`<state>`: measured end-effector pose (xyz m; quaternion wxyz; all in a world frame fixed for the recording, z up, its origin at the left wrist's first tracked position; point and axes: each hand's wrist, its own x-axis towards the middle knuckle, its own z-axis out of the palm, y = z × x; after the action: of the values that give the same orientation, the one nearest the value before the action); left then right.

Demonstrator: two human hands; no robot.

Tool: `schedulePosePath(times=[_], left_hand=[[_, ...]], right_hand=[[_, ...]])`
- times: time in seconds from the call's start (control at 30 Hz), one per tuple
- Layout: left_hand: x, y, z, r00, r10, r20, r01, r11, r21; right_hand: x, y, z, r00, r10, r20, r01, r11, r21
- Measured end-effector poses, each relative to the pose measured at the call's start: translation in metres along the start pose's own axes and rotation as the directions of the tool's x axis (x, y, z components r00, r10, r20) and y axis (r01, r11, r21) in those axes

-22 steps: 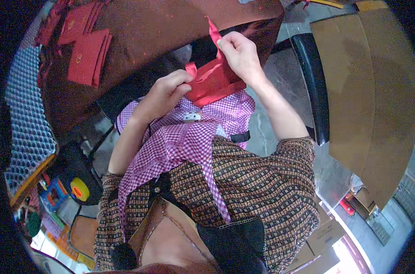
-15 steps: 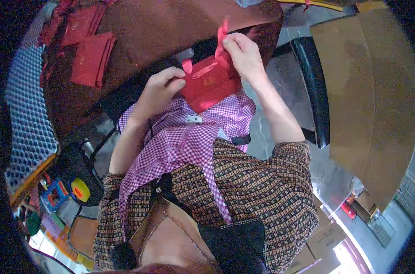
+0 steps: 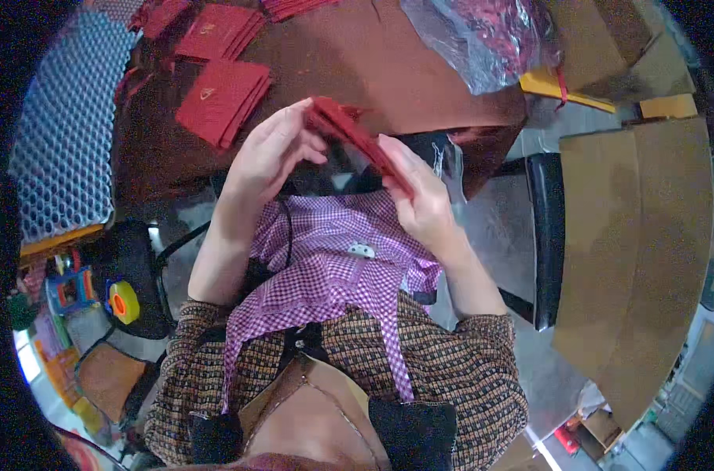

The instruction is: The recorder is manually tying decorative red ribbons onto small red gift boxes or envelopes.

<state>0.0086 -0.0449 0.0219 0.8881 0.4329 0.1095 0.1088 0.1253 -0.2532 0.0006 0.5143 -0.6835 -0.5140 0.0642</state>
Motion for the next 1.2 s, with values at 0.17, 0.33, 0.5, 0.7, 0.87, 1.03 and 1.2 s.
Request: schedulePosePath(times=[0.17, 0.33, 0.5, 0.7, 0.87, 1.03, 1.2], left_hand=[[0.010, 0.013, -0.004, 0.887, 0.460, 0.046, -0.291, 0.479, 0.828], [0.022, 0.008, -0.030, 0.886, 0.439, -0.152, -0.114, 0.522, 0.845], [0.058, 0.004, -0.058, 0.874, 0.426, -0.232, -0.106, 0.634, 0.766], [0.111, 0.007, -0.074, 0.834, 0.552, -0.010, 0.055, -0.064, 0.996], [0.115, 0.005, -0.042, 0.828, 0.545, 0.136, 0.005, -0.248, 0.969], [0.155, 0.002, -0.008, 0.812, 0.387, 0.437, -0.318, -0.335, 0.887], [0.220, -0.026, 0.055, 0.669, 0.317, 0.672, -0.607, -0.290, 0.740]], right_hand=[[0.017, 0.000, 0.014, 0.863, 0.504, 0.041, -0.397, 0.626, 0.672], [0.026, 0.019, 0.031, 0.840, 0.501, 0.208, -0.496, 0.555, 0.668], [0.057, 0.067, -0.008, 0.922, 0.385, -0.032, -0.372, 0.906, 0.201], [0.116, 0.144, -0.076, 0.953, -0.048, -0.301, -0.217, 0.586, -0.781], [0.138, 0.189, -0.124, 0.958, 0.022, -0.284, -0.269, 0.404, -0.874], [0.166, 0.191, -0.184, 0.742, 0.093, -0.664, -0.277, 0.945, -0.177], [0.157, 0.167, -0.205, 0.744, 0.261, -0.615, -0.236, 0.964, 0.124]])
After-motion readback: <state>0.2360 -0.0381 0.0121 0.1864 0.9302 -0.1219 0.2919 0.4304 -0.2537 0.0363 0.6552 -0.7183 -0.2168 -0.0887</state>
